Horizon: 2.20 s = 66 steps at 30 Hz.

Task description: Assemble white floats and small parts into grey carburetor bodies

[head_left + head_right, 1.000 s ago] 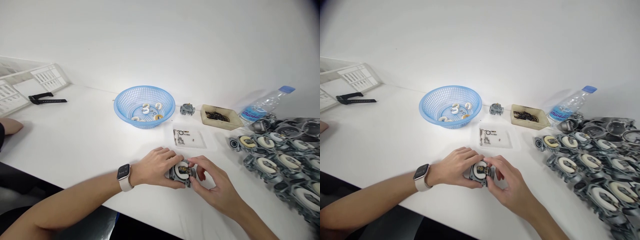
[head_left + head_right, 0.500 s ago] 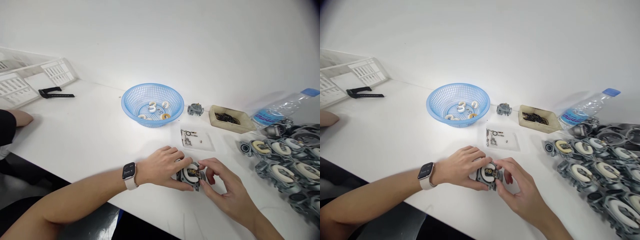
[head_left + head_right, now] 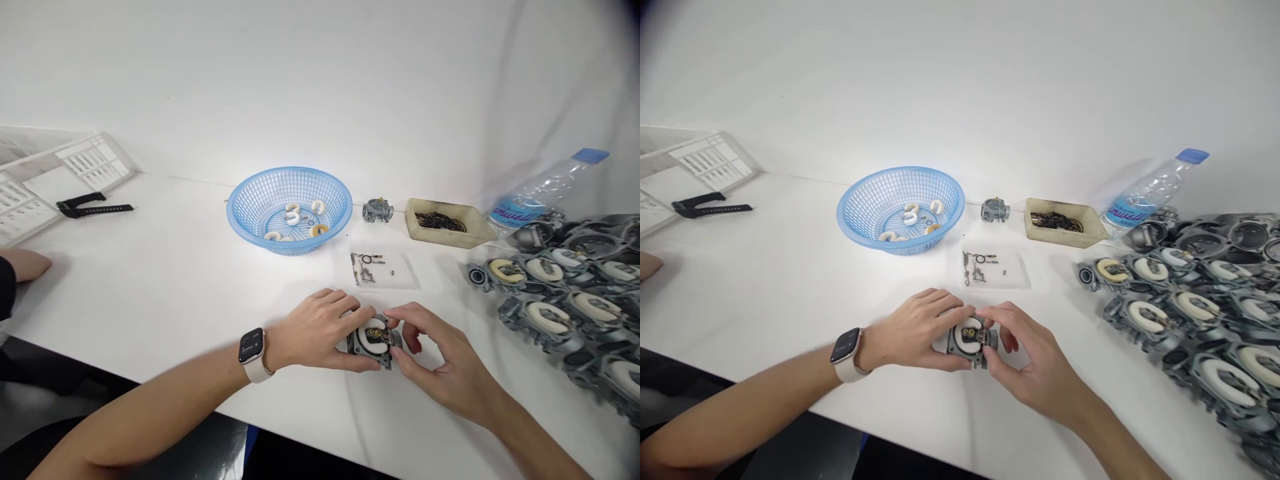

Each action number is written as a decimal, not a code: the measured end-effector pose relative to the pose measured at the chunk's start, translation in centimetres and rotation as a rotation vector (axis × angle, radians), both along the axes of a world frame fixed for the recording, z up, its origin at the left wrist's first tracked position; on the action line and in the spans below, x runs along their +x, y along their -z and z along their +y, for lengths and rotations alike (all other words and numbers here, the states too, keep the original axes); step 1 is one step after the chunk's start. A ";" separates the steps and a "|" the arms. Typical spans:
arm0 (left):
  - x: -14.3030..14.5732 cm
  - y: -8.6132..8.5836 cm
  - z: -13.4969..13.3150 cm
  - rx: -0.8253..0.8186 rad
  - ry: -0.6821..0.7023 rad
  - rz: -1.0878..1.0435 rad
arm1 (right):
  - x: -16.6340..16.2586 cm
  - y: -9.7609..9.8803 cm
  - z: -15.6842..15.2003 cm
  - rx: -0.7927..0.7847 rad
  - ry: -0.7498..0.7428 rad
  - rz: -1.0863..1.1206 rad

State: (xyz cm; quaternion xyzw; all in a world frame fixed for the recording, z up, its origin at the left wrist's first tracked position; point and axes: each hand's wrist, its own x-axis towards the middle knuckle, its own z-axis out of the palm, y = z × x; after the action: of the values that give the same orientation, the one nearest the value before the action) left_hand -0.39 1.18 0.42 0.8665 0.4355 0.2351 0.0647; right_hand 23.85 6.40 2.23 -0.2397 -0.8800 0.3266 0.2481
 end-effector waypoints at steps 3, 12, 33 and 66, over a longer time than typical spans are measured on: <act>0.0 -0.1 0.0 -0.013 0.003 -0.007 | -0.1 -0.1 -0.1 0.001 0.005 -0.001; 0.1 -0.3 -0.3 -0.107 -0.012 -0.025 | -0.2 -0.6 -0.3 -0.056 -0.056 0.013; 0.2 -0.2 -0.3 -0.043 -0.008 -0.033 | -0.3 -0.4 -0.5 -0.051 -0.007 0.031; 0.2 -0.2 -0.3 -0.050 -0.005 -0.059 | -0.3 -0.2 -0.5 -0.042 -0.001 0.054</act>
State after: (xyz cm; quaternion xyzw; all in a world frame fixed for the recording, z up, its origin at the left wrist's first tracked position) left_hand -0.18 0.88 0.60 0.8561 0.4415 0.2500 0.0986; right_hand 23.55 5.92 2.44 -0.2357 -0.8660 0.3513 0.2665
